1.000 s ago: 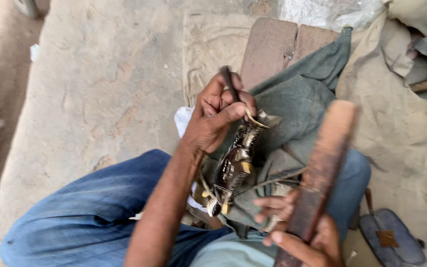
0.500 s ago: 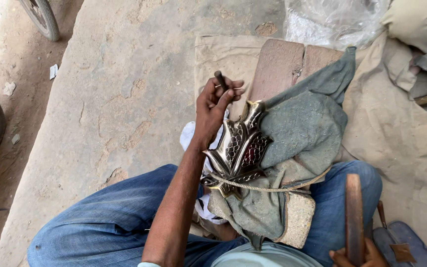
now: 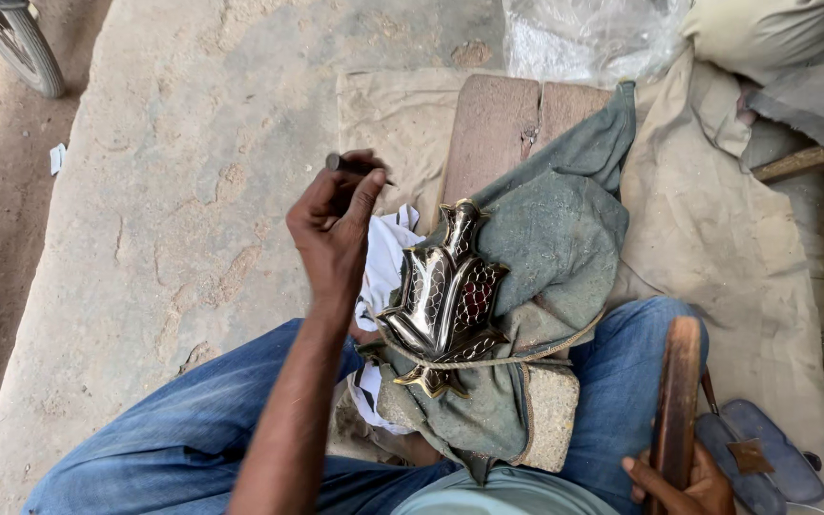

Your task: The person sits cross-legged and uses a hammer and chisel to shape a decorative metal object resting on a cloth on their lap. They repeatedly reposition the chisel and strike it to refine the surface details of the metal piece.

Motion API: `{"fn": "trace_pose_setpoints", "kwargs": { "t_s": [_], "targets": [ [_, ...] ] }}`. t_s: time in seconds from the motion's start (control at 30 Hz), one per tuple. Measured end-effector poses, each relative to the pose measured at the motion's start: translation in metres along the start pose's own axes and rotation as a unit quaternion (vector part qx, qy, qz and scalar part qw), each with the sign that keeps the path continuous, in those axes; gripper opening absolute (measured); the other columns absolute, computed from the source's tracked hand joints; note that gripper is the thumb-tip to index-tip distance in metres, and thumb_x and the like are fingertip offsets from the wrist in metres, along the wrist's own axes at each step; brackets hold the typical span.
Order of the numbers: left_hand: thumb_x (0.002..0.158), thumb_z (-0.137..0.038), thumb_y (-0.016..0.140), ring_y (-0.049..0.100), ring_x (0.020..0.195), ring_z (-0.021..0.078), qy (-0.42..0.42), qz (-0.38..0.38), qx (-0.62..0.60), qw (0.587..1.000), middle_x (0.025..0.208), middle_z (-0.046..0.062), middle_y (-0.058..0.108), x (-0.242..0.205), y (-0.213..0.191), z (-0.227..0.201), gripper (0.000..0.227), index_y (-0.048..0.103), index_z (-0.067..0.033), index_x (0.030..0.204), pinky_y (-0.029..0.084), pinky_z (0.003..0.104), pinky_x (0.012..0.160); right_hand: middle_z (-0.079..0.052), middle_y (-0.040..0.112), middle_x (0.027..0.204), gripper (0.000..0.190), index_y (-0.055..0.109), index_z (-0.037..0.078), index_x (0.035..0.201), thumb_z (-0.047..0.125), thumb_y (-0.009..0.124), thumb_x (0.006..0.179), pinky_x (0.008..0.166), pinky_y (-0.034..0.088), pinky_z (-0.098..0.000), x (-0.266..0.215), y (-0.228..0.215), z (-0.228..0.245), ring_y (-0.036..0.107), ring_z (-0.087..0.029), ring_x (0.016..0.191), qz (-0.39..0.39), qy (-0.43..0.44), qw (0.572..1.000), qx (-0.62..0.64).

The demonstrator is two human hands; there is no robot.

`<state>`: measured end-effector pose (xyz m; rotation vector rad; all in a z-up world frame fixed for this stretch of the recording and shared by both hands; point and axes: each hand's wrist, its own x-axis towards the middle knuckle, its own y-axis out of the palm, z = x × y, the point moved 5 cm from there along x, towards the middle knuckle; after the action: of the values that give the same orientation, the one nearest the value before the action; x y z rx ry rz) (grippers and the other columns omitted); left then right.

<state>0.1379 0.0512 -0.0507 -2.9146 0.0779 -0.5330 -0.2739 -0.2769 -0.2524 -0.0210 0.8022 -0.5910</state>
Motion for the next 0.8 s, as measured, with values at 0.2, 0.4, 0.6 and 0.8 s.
{"fn": "trace_pose_setpoints", "kwargs": {
  "t_s": [0.2, 0.4, 0.6, 0.8],
  "targets": [
    [0.094, -0.016, 0.070, 0.076, 0.084, 0.0144, -0.264, 0.272, -0.116, 0.918, 0.100, 0.007, 0.076, -0.003, 0.045, -0.042, 0.019, 0.071, -0.0070, 0.111, 0.068, 0.032, 0.072, -0.011, 0.069, 0.092, 0.061, 0.055, -0.005, 0.134, -0.002, 0.074, 0.076, 0.085, 0.059, -0.0329, -0.023, 0.005, 0.099, 0.071, -0.017, 0.086, -0.001, -0.290, 0.953, 0.086],
    [0.091, -0.014, 0.074, 0.072, 0.076, 0.0143, -0.041, 0.360, 0.126, 0.923, 0.092, 0.006, 0.074, -0.006, 0.073, -0.083, 0.028, 0.068, -0.0064, 0.118, 0.061, 0.031, 0.069, -0.016, 0.071, 0.090, 0.038, 0.062, -0.005, 0.110, -0.010, 0.078, 0.076, 0.092, 0.056, -0.0337, 0.007, 0.030, 0.165, 0.072, -0.021, 0.092, 0.173, -0.216, 0.960, 0.036],
    [0.095, -0.010, 0.069, 0.069, 0.065, 0.0157, -0.019, 0.399, 0.209, 0.893, 0.075, 0.009, 0.072, -0.001, 0.096, -0.084, 0.034, 0.062, -0.0082, 0.128, 0.058, 0.036, 0.060, -0.009, 0.072, 0.091, 0.032, 0.065, -0.002, 0.107, -0.002, 0.084, 0.080, 0.071, 0.057, -0.0316, 0.021, 0.020, 0.199, 0.069, -0.016, 0.083, 0.056, -0.294, 0.951, -0.072],
    [0.097, -0.012, 0.066, 0.069, 0.059, 0.0195, -0.116, 0.428, 0.259, 0.858, 0.072, 0.011, 0.073, 0.001, 0.101, -0.072, 0.038, 0.058, -0.0110, 0.134, 0.058, 0.038, 0.059, -0.010, 0.072, 0.093, 0.038, 0.063, -0.002, 0.114, -0.003, 0.080, 0.080, 0.075, 0.061, -0.0302, 0.047, 0.021, 0.242, 0.073, -0.015, 0.083, 0.055, -0.369, 0.920, -0.121]
  ]
}}
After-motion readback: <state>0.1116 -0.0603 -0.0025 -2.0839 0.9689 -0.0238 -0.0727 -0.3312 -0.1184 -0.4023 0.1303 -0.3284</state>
